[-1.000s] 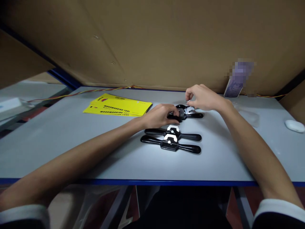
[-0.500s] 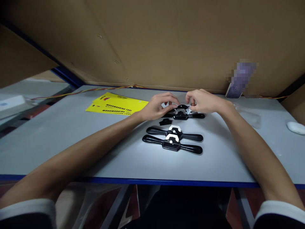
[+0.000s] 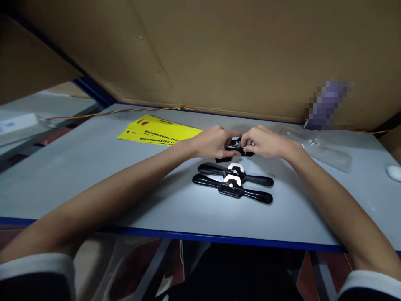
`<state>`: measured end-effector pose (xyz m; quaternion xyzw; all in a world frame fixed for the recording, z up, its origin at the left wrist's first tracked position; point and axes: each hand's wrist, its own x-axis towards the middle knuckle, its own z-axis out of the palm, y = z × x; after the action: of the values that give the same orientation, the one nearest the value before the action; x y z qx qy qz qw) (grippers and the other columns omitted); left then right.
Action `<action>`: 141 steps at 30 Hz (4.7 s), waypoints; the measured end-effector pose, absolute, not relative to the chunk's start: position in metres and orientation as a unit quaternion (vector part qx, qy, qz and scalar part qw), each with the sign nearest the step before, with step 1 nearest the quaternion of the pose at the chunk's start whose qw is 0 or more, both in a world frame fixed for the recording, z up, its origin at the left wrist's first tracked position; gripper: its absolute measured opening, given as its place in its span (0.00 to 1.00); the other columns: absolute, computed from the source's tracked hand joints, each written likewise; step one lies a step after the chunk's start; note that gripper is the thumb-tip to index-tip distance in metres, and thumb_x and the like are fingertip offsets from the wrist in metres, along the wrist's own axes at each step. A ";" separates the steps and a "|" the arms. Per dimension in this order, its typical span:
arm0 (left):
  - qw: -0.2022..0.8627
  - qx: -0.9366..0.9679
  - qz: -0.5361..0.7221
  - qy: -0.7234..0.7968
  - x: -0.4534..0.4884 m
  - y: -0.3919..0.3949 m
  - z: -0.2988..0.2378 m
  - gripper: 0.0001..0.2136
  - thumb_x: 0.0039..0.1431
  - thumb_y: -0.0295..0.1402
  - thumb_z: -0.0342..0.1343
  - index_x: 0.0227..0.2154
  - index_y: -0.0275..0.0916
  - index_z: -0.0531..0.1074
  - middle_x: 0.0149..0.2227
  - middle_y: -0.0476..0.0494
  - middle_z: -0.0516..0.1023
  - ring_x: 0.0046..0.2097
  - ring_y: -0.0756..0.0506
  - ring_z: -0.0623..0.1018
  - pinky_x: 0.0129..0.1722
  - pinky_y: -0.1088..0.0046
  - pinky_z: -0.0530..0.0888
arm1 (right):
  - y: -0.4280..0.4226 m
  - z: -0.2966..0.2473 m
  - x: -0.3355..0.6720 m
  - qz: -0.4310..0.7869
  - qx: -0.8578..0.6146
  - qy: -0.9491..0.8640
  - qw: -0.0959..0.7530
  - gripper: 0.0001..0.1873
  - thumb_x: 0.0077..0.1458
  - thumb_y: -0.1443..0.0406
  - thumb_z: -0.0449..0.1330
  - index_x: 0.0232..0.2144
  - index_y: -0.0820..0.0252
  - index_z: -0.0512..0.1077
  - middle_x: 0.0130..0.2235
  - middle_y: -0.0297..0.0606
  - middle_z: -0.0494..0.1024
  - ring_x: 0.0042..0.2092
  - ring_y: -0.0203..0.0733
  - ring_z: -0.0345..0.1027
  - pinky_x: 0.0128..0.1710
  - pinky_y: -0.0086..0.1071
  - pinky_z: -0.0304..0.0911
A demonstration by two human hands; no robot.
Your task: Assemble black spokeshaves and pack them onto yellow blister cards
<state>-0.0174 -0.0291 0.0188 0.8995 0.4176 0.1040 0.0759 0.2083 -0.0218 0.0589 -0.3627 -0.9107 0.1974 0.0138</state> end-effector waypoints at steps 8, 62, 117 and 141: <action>0.181 0.881 0.112 0.422 -0.023 -0.016 0.012 0.23 0.58 0.39 0.70 0.56 0.40 0.81 0.24 0.52 0.77 0.27 0.47 0.74 0.36 0.72 0.66 | -0.018 0.054 0.210 0.171 -0.363 -0.916 0.017 0.12 0.62 0.65 0.61 0.42 0.57 0.84 0.36 0.37 0.86 0.34 0.39 0.74 0.38 0.33 0.60; 0.196 0.882 0.084 0.420 -0.018 -0.025 0.021 0.15 0.60 0.36 0.66 0.49 0.39 0.81 0.28 0.49 0.77 0.29 0.47 0.73 0.35 0.71 0.65 | -0.038 0.052 0.191 -0.015 -0.387 -0.920 -0.063 0.12 0.70 0.60 0.57 0.37 0.58 0.77 0.39 0.44 0.82 0.35 0.44 0.68 0.31 0.37 0.44; 0.203 0.880 0.081 0.423 -0.019 -0.024 0.018 0.20 0.61 0.36 0.65 0.55 0.39 0.80 0.26 0.50 0.76 0.28 0.47 0.72 0.34 0.72 0.63 | -0.032 0.051 0.204 0.042 -0.393 -0.915 -0.077 0.14 0.69 0.61 0.55 0.33 0.56 0.75 0.30 0.39 0.77 0.29 0.41 0.61 0.31 0.37 0.46; 0.208 0.876 0.087 0.427 -0.019 -0.023 0.017 0.21 0.60 0.35 0.66 0.56 0.39 0.79 0.29 0.50 0.79 0.30 0.47 0.74 0.35 0.72 0.64 | -0.040 0.052 0.198 0.077 -0.406 -0.906 -0.084 0.16 0.68 0.62 0.53 0.29 0.57 0.74 0.27 0.36 0.74 0.27 0.38 0.57 0.31 0.36 0.44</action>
<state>-0.0195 -0.0230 0.0165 0.8757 0.4272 0.0869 0.2077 0.1978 -0.0396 0.0525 -0.4064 -0.9065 0.0774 -0.0845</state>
